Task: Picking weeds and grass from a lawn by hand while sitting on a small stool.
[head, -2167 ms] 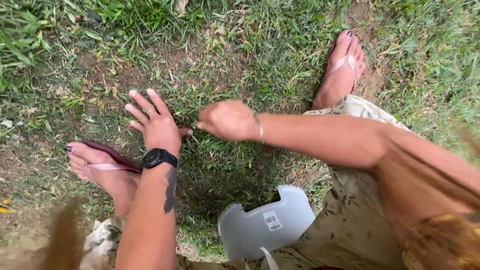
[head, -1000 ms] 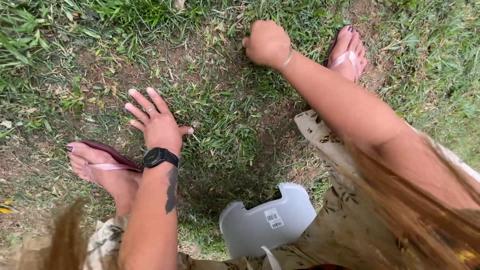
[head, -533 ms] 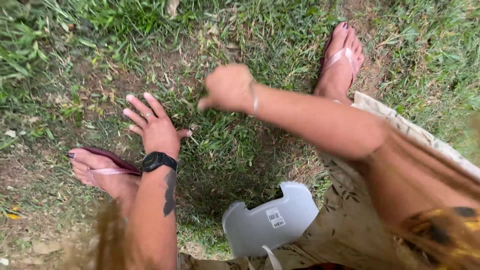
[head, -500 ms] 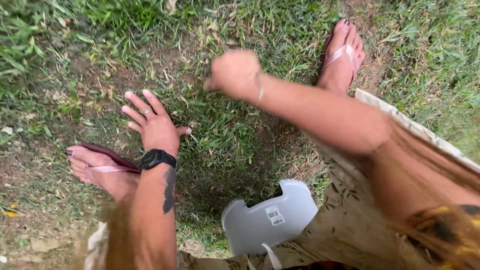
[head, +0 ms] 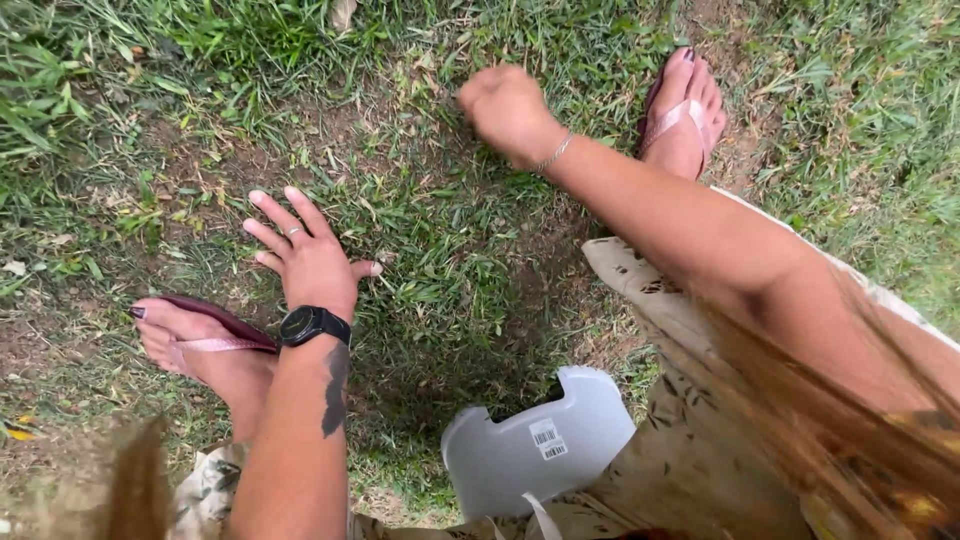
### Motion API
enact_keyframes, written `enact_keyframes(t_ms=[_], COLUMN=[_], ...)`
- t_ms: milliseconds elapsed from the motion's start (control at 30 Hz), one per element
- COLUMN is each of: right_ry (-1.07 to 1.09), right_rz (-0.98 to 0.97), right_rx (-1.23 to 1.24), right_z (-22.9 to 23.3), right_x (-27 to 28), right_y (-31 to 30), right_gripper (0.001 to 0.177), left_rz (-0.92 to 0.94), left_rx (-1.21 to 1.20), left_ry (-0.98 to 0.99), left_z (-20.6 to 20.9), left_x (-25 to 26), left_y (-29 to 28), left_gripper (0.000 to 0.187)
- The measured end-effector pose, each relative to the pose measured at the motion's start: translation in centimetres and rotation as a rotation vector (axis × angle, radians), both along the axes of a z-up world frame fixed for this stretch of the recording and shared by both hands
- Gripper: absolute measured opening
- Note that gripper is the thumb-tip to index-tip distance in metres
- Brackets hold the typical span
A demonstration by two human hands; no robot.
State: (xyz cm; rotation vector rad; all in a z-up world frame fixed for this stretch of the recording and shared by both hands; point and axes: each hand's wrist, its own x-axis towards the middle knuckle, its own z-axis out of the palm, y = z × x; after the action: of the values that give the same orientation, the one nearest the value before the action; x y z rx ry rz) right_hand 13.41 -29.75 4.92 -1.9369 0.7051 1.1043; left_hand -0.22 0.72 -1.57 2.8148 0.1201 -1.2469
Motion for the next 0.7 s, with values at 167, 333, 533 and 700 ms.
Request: enact_keyframes(t_ms=[167, 333, 533, 700], right_ry=[-0.179, -0.150, 0.267, -0.125], right_rz=[0.687, 1.063, 1.117, 0.796], right_rx=[0.303, -0.248, -0.421, -0.250], right_z=[5.8, 2.0, 2.8, -3.6], right_x=[-2.8, 0.1, -1.8, -6.8], right_y=[7.8, -0.1, -4.7, -5.5], right_gripper=[0.039, 0.022, 0.088, 0.037], left_rz=[-0.154, -0.131, -0.079, -0.073], left_rx=[0.099, 0.105, 0.045, 0.025], left_ry=[-0.112, -0.065, -0.028, 0.061], left_z=[1.3, 0.3, 0.2, 3.3], left_x=[-0.2, -0.9, -0.7, 0.9], left_y=[-0.4, 0.1, 0.2, -0.5], left_gripper=[0.178, 0.185, 0.180, 0.161])
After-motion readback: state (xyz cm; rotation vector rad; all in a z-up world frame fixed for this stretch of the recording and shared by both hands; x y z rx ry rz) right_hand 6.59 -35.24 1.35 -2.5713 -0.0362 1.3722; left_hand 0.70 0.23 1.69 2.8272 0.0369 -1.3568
